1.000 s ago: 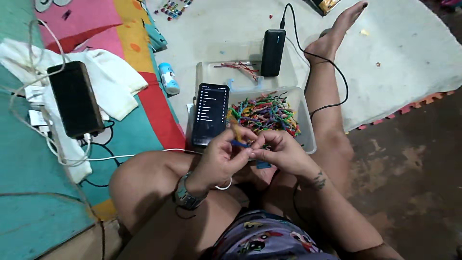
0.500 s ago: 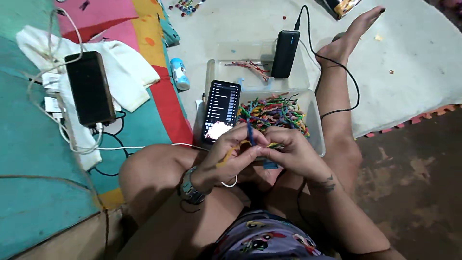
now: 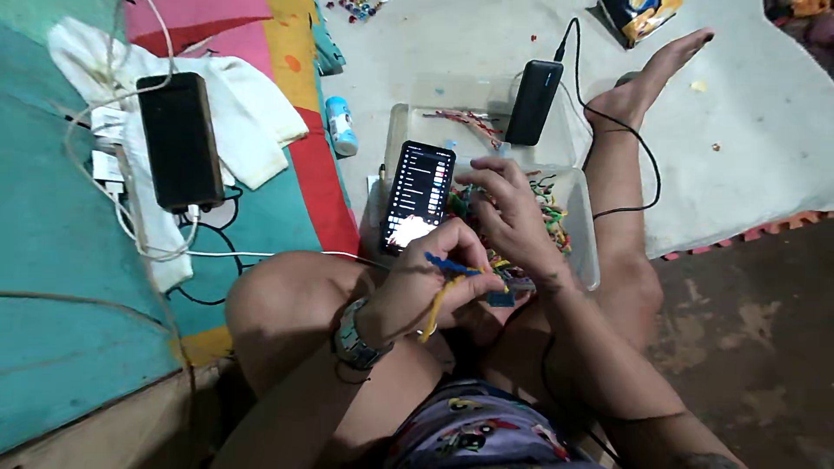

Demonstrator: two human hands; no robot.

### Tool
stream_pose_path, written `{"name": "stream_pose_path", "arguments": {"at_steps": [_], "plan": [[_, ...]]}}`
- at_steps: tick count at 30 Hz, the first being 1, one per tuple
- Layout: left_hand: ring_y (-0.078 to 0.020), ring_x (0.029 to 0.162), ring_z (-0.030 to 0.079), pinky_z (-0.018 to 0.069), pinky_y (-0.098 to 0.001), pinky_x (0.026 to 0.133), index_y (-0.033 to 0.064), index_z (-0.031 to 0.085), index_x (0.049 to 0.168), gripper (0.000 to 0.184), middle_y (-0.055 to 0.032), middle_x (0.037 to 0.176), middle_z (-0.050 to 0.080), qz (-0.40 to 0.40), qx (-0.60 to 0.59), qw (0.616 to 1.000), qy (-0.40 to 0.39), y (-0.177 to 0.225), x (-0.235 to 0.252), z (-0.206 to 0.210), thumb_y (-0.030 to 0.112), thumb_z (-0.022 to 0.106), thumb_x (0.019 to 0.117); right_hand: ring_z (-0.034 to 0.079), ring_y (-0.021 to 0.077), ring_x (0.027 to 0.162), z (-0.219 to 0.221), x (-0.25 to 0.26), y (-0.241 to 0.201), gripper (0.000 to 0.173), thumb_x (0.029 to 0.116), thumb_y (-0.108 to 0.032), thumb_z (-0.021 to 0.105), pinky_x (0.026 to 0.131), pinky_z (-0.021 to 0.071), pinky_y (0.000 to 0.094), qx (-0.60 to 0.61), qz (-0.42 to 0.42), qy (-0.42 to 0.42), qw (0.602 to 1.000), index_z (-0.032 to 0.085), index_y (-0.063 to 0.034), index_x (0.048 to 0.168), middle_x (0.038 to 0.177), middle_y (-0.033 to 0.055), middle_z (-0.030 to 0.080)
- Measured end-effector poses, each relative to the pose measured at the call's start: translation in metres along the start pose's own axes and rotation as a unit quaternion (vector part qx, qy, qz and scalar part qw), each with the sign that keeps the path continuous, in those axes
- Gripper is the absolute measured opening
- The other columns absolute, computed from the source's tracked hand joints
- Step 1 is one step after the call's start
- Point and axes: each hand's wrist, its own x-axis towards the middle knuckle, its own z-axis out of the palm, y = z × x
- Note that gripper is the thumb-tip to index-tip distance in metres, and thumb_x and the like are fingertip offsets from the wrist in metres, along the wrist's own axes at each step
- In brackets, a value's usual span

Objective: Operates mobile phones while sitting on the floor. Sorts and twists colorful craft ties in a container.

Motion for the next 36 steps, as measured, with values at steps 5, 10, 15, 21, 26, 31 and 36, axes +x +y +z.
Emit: {"name": "stream_pose_path", "arguments": {"at_steps": [5,10,15,21,26,31,36], "plan": [[-0.0002,0.080,0.062,0.0540,-0.0173,0.074,0.0067,0.060,0.090,0.018,0.0033,0.083,0.063,-0.006,-0.017,1.000,-0.005,-0.001,0.000,0.003,0.012,0.077,0.0903,0.038,0.0484,0.140,0.018,0.019,-0.003,0.045,0.0966,-0.014,0.049,0.103,0.0404,0.0638,-0.103,-0.005,-0.034,0.994,0.066,-0.0212,0.137,0.163,0.0251,0.027],[0.0028,0.081,0.060,0.0520,-0.0142,0.073,0.0084,0.062,0.089,0.015,0.0064,0.084,0.063,-0.011,-0.041,0.999,-0.001,0.000,-0.002,0.005,0.011,0.077,0.0903,0.036,0.0499,0.142,0.027,0.024,-0.005,0.047,0.0962,-0.014,0.049,0.101,0.0421,0.0653,-0.131,-0.011,-0.052,0.990,0.063,-0.0234,0.141,0.166,0.0231,0.022],[0.0056,0.078,0.058,0.0493,-0.0112,0.070,0.0074,0.061,0.086,0.019,0.0068,0.082,0.063,-0.012,-0.012,1.000,-0.007,0.001,-0.002,0.005,0.013,0.079,0.0880,0.029,0.0536,0.146,0.028,0.026,0.001,0.046,0.1003,-0.017,0.047,0.110,0.0327,0.0687,-0.090,0.029,-0.067,0.993,0.060,-0.0217,0.144,0.167,0.0249,0.017],[0.0023,0.077,0.063,0.0543,-0.0133,0.069,0.0042,0.064,0.091,0.014,0.0031,0.086,0.066,-0.017,0.034,0.999,0.026,0.010,0.000,-0.003,0.008,0.077,0.0887,0.064,0.0090,0.102,-0.018,-0.007,-0.018,0.037,0.1080,-0.022,0.038,0.084,0.0544,0.0275,0.118,-0.005,-0.020,0.993,0.067,-0.0028,0.120,0.119,0.0065,0.067],[-0.0014,0.077,0.068,0.0603,-0.0187,0.071,0.0015,0.065,0.098,0.008,0.0014,0.089,0.070,-0.039,0.056,0.997,0.037,0.011,0.002,-0.001,0.002,0.070,0.0921,0.062,-0.0014,0.097,-0.042,-0.047,-0.018,0.039,0.1097,-0.036,0.043,0.086,0.0532,0.0178,0.163,-0.104,-0.077,0.978,0.067,-0.0062,0.102,0.099,-0.0029,0.066],[0.0007,0.080,0.065,0.0579,-0.0175,0.072,0.0036,0.067,0.097,0.010,0.0030,0.093,0.068,-0.041,0.081,0.993,0.080,0.003,0.002,0.006,0.006,0.074,0.0902,0.064,0.0034,0.089,-0.036,-0.064,-0.017,0.026,0.1045,-0.026,0.056,0.087,0.0516,0.0240,0.042,-0.089,-0.051,0.994,0.072,-0.0053,0.099,0.091,0.0006,0.071],[-0.0002,0.086,0.066,0.0581,-0.0186,0.077,0.0164,0.067,0.097,0.013,0.0077,0.095,0.068,-0.034,-0.105,0.993,0.033,-0.002,0.000,0.007,0.010,0.076,0.0903,0.063,-0.0061,0.081,-0.031,-0.069,-0.019,0.025,0.1097,-0.024,0.045,0.075,0.0529,0.0140,0.413,0.048,-0.175,0.892,0.064,-0.0140,0.097,0.088,-0.0135,0.069]]}}
